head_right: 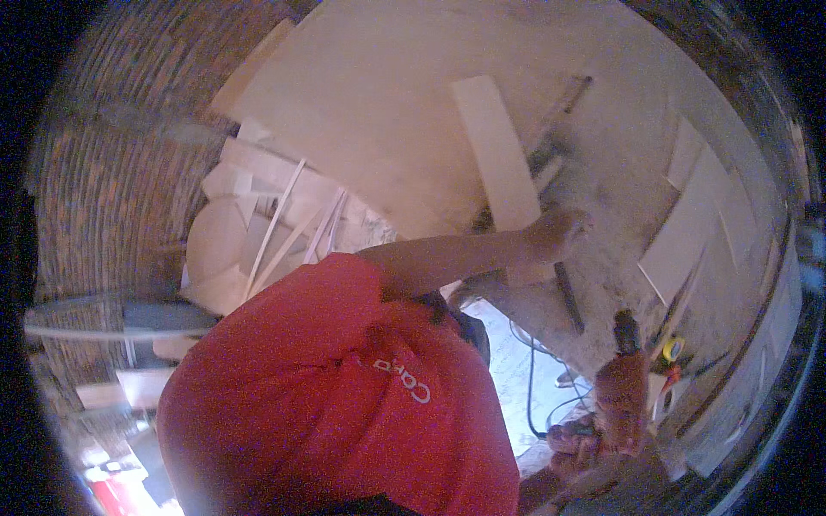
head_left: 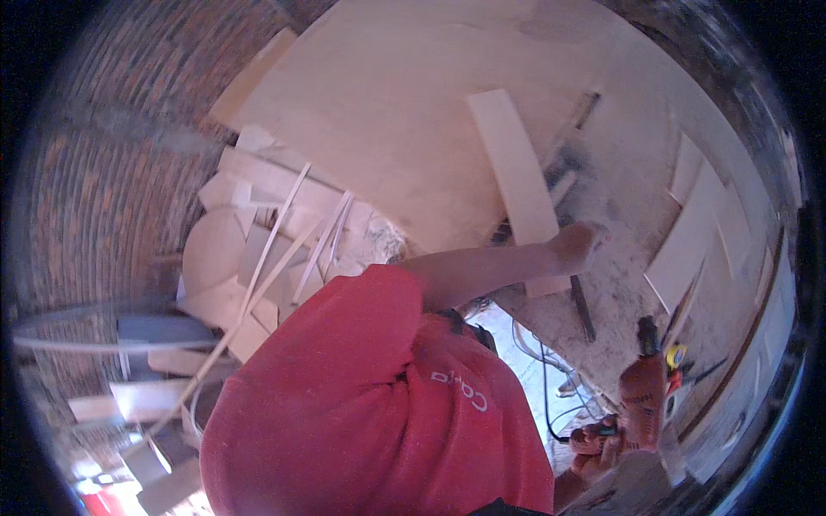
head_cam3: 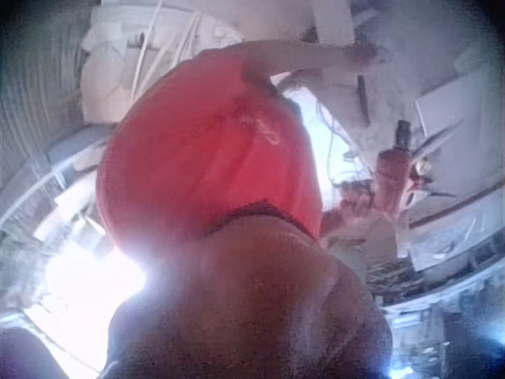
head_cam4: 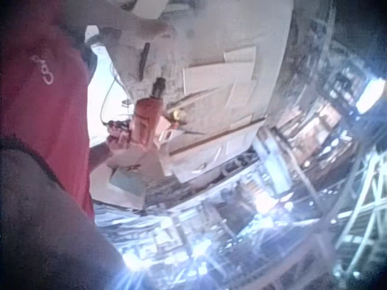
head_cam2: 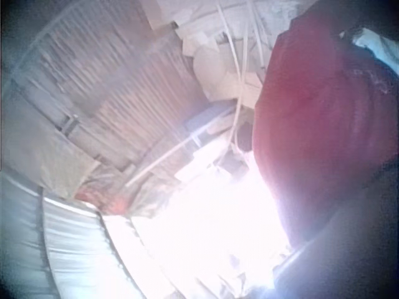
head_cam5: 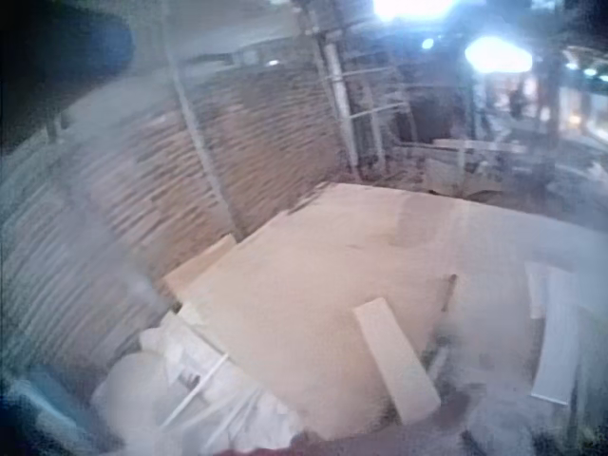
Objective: The person uses a power drill to fasten small wooden strips to a larger wooden board. They repeatedly pick up strips, position them, and drill screws to secure them in place.
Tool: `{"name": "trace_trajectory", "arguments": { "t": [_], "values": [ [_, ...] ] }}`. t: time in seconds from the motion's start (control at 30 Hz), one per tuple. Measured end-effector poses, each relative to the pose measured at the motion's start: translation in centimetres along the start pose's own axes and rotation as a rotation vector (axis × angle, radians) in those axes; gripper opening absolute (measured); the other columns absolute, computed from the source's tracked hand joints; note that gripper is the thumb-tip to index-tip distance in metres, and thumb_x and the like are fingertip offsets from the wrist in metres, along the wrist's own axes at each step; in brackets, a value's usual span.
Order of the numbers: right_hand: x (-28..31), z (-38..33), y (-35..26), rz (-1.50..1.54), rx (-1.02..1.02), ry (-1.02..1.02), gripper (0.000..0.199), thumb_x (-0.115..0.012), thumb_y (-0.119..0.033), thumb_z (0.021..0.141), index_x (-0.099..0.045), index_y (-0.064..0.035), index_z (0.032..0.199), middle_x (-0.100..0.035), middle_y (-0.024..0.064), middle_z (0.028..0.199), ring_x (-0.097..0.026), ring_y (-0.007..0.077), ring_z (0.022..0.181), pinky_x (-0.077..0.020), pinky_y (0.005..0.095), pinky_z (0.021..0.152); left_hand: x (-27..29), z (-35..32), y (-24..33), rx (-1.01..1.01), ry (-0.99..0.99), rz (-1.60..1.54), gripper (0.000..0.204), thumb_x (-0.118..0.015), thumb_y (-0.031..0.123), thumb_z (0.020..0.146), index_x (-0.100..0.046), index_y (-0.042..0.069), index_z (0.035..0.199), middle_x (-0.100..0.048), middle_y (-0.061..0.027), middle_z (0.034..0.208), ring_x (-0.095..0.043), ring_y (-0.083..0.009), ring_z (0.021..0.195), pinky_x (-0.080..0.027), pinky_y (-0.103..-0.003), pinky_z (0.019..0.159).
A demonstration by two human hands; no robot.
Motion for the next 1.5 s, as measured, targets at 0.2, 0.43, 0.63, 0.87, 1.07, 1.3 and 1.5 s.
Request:
{"name": "trace_trajectory", "arguments": {
  "t": [0.2,0.43,0.63,0.87,1.07,1.3,1.5],
  "values": [
    [-15.2,5.2,7.3,-0.354,-0.223,-0.188,0.038,-0.071,-0.019,0.093,-0.055,-0.0027,0.123,-0.064,0.0090,0.091,-0.055,0.0121,0.059,-0.0346,0.0277,0.038,19.5,-16.1,-4.0,0.463,0.367,-0.482,0.017,-0.062,0.013,0.099,-0.068,-0.001,0.104,-0.074,-0.0126,0.105,-0.072,-0.0302,0.089,-0.059,-0.043,0.081],
    [-33.1,7.6,17.6,-0.818,-0.331,-0.257,0.040,-0.074,-0.008,0.089,-0.056,-0.0054,0.125,-0.063,0.0041,0.082,-0.055,0.0109,0.054,-0.0412,0.0249,0.043,30.6,-29.6,-8.7,0.812,0.866,-1.642,0.020,-0.056,0.019,0.108,-0.061,0.001,0.115,-0.072,-0.0144,0.110,-0.073,-0.0235,0.097,-0.063,-0.034,0.082],
    [-50.3,5.2,26.0,-1.013,-0.428,-0.183,0.036,-0.073,-0.006,0.088,-0.058,-0.0055,0.120,-0.064,0.0044,0.080,-0.055,0.0111,0.051,-0.0415,0.0264,0.041,38.8,-35.8,-15.7,0.829,1.049,-1.849,0.019,-0.052,0.021,0.110,-0.063,0.005,0.112,-0.073,-0.0112,0.116,-0.072,-0.0203,0.101,-0.062,-0.035,0.088],
    [-63.7,4.7,34.4,-1.062,-0.414,-0.208,0.033,-0.074,-0.006,0.087,-0.060,-0.0031,0.117,-0.063,0.0043,0.075,-0.054,0.0120,0.049,-0.0397,0.0275,0.040,47.7,-41.0,-23.7,0.752,1.128,-2.004,0.020,-0.052,0.026,0.110,-0.064,0.010,0.111,-0.074,-0.0068,0.113,-0.071,-0.0179,0.105,-0.059,-0.033,0.092],
    [-71.6,6.1,37.7,-1.291,-0.418,-0.298,0.032,-0.075,-0.007,0.089,-0.059,-0.0037,0.116,-0.062,0.0029,0.073,-0.054,0.0116,0.049,-0.0408,0.0271,0.042,53.3,-42.3,-27.0,0.767,1.242,-2.077,0.021,-0.050,0.024,0.111,-0.063,0.008,0.109,-0.072,-0.0059,0.110,-0.071,-0.0185,0.106,-0.059,-0.033,0.093],
    [-78.5,7.7,40.2,-1.482,-0.232,-0.347,0.039,-0.078,-0.002,0.085,-0.058,-0.0050,0.118,-0.065,0.0045,0.081,-0.061,0.0120,0.060,-0.0459,0.0255,0.046,55.9,-40.8,-31.6,0.448,1.246,-2.191,0.022,-0.045,0.021,0.112,-0.060,0.005,0.111,-0.067,-0.0059,0.109,-0.067,-0.0174,0.107,-0.055,-0.032,0.101],
    [-83.1,8.7,41.8,-1.738,-0.112,-0.424,0.045,-0.079,-0.003,0.084,-0.055,-0.0048,0.123,-0.069,0.0072,0.089,-0.063,0.0121,0.064,-0.0455,0.0231,0.047,58.4,-39.8,-34.2,0.382,1.229,-2.284,0.023,-0.041,0.019,0.112,-0.059,0.004,0.114,-0.068,-0.0058,0.110,-0.066,-0.0182,0.109,-0.053,-0.033,0.103]
  ]
}}
Point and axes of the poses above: each hand's wrist, its own z-axis towards the middle knuckle, its own x-axis out of the back of the hand, y = z × x, the point moved 4 cm from there along z, towards the middle knuckle
